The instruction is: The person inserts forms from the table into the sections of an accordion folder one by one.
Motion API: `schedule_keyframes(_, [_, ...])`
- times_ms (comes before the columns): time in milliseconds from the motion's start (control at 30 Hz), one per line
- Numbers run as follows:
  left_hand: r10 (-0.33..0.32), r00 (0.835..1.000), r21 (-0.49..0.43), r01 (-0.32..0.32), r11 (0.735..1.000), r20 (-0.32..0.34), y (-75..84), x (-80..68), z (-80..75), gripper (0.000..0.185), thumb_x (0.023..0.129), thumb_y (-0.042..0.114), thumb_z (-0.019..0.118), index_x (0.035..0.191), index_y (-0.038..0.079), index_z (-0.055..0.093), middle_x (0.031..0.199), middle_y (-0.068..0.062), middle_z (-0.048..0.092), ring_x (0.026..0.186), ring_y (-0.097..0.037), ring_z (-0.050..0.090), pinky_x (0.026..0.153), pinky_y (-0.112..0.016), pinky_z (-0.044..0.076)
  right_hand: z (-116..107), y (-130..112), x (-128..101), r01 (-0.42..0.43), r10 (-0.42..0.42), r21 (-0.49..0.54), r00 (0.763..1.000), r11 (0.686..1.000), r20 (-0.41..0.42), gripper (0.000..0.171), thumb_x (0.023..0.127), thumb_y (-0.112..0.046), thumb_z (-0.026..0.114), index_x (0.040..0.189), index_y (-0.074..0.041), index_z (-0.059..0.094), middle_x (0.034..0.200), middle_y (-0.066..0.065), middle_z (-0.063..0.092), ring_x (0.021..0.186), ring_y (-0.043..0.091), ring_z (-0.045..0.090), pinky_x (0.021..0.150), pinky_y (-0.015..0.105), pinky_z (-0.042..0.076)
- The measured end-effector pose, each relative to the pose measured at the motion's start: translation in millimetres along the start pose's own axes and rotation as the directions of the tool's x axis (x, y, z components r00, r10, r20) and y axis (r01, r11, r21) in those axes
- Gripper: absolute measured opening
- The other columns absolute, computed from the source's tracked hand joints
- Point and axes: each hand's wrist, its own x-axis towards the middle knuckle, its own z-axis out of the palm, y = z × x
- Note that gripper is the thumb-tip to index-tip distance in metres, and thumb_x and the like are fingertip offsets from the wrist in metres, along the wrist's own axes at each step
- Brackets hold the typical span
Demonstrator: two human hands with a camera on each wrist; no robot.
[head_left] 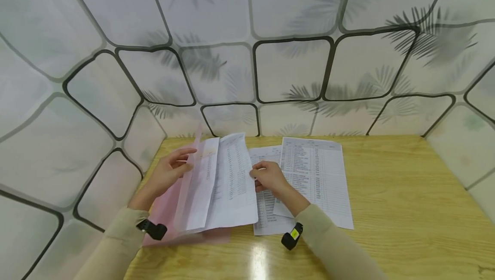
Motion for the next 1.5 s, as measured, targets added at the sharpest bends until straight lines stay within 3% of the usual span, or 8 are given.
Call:
schedule_keyframes(167, [0.001,1.000,0.003,-0.001,1.000,0.003,0.2,-0.4,-0.5,0.047,0.101,0.009,0.064,0.147,0.007,0.058,0.143,-0.031,0.058,0.119,-0.044,0.064,0.079,-0.033,0.052,9.8,-0.9,-0.1,-0.007,0.003,0.053,0.997,0.999,0.073,0.032,0.096,-0.007,0.064,0.123,0.010,0.065,0.079,0.013,0.075,0.061,0.015,0.070,0.058,0.031,0.061])
schedule_keyframes(500, [0.008,1.000,0.012,-0.008,1.000,0.004,1.5,-0.8,-1.3,0.046,0.102,0.011,0.064,0.148,0.007,0.058,0.146,-0.029,0.057,0.121,-0.045,0.064,0.081,-0.033,0.052,26.3,3.8,0.1,-0.014,0.012,0.019,0.990,1.000,0.140,0.029,0.098,-0.006,0.065,0.122,0.010,0.064,0.075,0.014,0.074,0.059,0.017,0.070,0.062,0.038,0.063])
schedule_keyframes(700, [0.016,1.000,0.019,-0.016,1.000,0.003,2.6,-0.4,-1.7,0.047,0.101,0.010,0.064,0.147,0.006,0.058,0.144,-0.030,0.057,0.120,-0.046,0.065,0.081,-0.033,0.053,29.9,8.7,0.5,0.001,-0.008,0.038,0.982,0.999,0.187,0.038,0.103,-0.004,0.059,0.134,0.017,0.059,0.088,0.028,0.077,0.063,0.017,0.072,0.065,0.041,0.064])
schedule_keyframes(833, [0.011,1.000,0.018,-0.012,1.000,0.004,2.4,-0.6,-1.9,0.047,0.101,0.009,0.064,0.148,0.006,0.058,0.145,-0.031,0.057,0.121,-0.048,0.064,0.082,-0.033,0.053,32.7,11.6,2.3,0.009,-0.022,0.056,0.975,0.998,0.219,0.037,0.105,-0.003,0.054,0.135,0.018,0.060,0.097,0.033,0.076,0.064,0.018,0.073,0.068,0.044,0.064])
schedule_keyframes(1500, [0.029,1.000,-0.022,-0.029,0.999,0.004,-1.6,-0.7,-1.3,0.047,0.100,0.008,0.066,0.146,0.005,0.059,0.141,-0.031,0.060,0.117,-0.042,0.066,0.079,-0.031,0.054,63.6,13.3,3.8,0.037,-0.051,0.069,0.975,0.997,0.214,0.025,0.103,-0.004,0.059,0.119,0.013,0.068,0.079,0.013,0.072,0.055,0.015,0.069,0.062,0.041,0.063])
